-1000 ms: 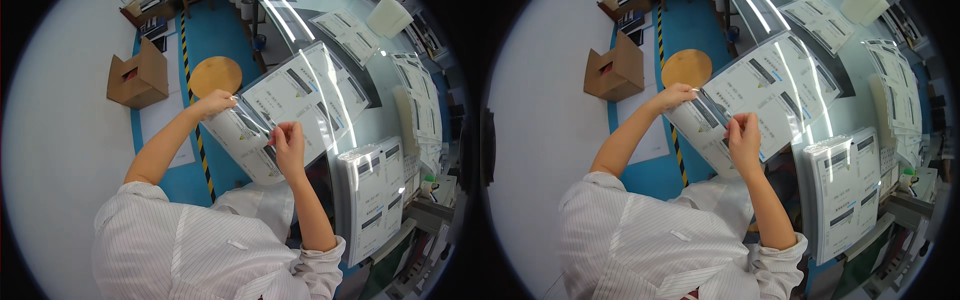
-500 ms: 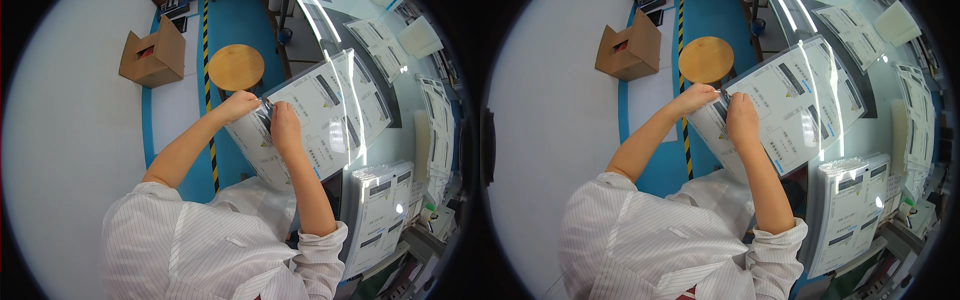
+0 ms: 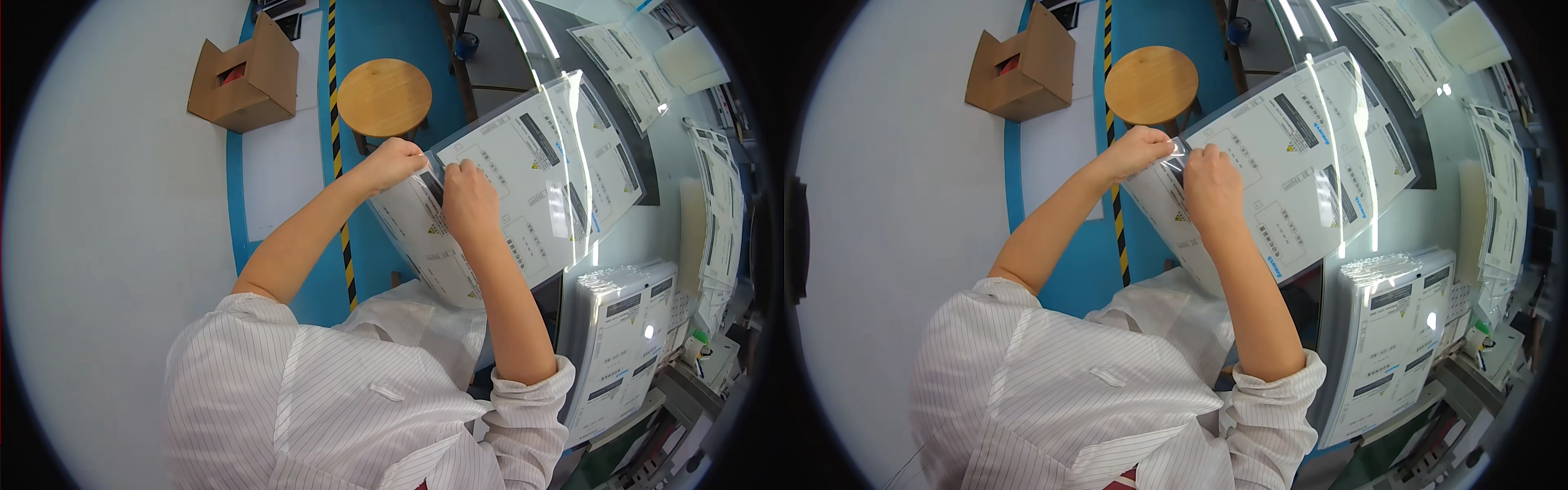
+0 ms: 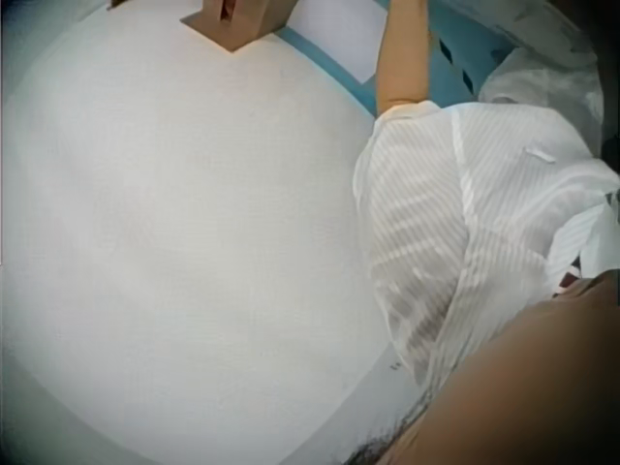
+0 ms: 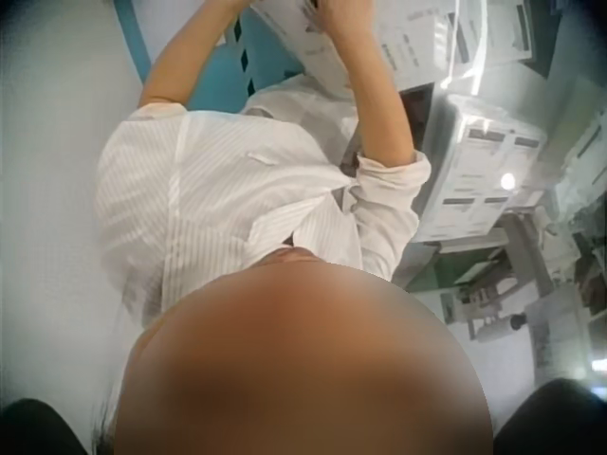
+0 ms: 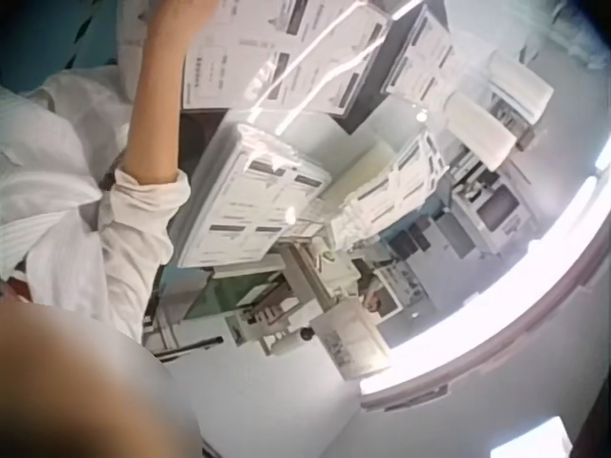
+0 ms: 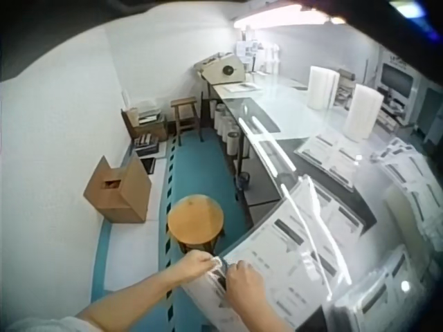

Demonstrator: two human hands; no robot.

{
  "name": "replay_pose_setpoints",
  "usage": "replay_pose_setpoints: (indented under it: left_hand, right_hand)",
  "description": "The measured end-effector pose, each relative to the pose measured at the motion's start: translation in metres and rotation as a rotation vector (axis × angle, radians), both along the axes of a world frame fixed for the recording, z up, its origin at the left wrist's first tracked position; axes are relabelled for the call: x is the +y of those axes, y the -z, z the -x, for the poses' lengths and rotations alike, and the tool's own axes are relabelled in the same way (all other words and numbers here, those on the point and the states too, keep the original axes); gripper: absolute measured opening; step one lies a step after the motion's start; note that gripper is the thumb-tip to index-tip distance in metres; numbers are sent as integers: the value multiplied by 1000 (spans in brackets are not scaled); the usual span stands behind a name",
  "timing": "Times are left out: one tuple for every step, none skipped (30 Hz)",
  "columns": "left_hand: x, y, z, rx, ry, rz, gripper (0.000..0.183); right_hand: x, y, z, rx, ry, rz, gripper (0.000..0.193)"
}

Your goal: Placing printed documents one by one onto a conveyor belt machine for processing.

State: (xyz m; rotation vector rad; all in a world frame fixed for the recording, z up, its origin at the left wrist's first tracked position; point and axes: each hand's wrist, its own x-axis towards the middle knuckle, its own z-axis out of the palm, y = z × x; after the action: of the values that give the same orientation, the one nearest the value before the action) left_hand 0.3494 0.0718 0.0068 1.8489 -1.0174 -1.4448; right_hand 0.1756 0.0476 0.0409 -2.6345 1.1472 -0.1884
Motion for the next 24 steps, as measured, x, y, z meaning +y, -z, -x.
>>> replay_pose_setpoints:
  left_hand:
    - [-1,1,0,21,4,11,20]
    - [1,3,0,44,7,21,20]
    - [2,3,1,52,8,15,20]
    - [4,3,2,82,-19,48,22]
    - [5,2,3,114,-42,83,25]
    - [6,-1,4,127,-33,80,25]
    - [7,-4,3,97,-27,66,23]
    - [9,-6,1,64,-19,56,21]
    - [8,-5,1,60,-23,66,21]
    - [8,-5,0,72,-10,69,21]
    - [8,-7,-1,86,-7,87,21]
    - [7,-13,0,103,-1,106,21]
    - [7,-22,2,110,-3,96,23]
    - [6,-28,0,116,17,102,23]
    - [6,-31,-4,116,4,130,23]
    - [6,-35,-9,117,-8,158,23]
    - [5,-39,-13,128,6,184,22]
    - [5,-43,-17,138,23,209,22]
    - [3,-48,-19,145,40,210,22]
    - [4,-56,-22,147,57,211,21]
    - [6,-62,-26,165,75,228,21]
    - [7,-70,-30,187,103,245,20]
    - [8,-78,-33,211,86,252,20]
    - [7,-85,-30,244,81,256,20]
  right_hand:
    - [3,-4,8,6,-1,-3,8]
    - [7,-8,19,39,15,-19,8]
    - [11,-11,31,72,33,-36,7]
    - [17,-13,43,81,35,-42,7]
    - [24,-17,58,134,41,-54,6]
    - [31,-20,73,187,52,-64,5]
    - [38,-21,89,200,63,-67,5]
    - [47,-22,104,255,75,-73,5]
    - [54,-23,119,312,89,-78,5]
    - [62,-22,135,323,102,-76,5]
    - [71,-20,151,332,129,-73,5]
    - [80,-18,165,344,159,-69,5]
    - [89,-15,178,352,179,-66,5]
    - [97,-11,190,411,190,-68,6]
    - [105,-11,199,471,204,-74,6]
    - [112,-13,205,475,231,-74,6]
    - [119,-16,210,411,256,-53,10]
    - [126,-19,215,346,284,-31,14]
    - [135,-25,220,305,365,-32,13]
    - [146,-30,223,307,412,-28,13]
    - [160,-36,225,90,595,-58,11]
    - [176,-41,228,-133,779,-74,10]
    - [193,-45,234,-272,924,-159,11]
    - [214,-36,244,-396,1018,-165,14]
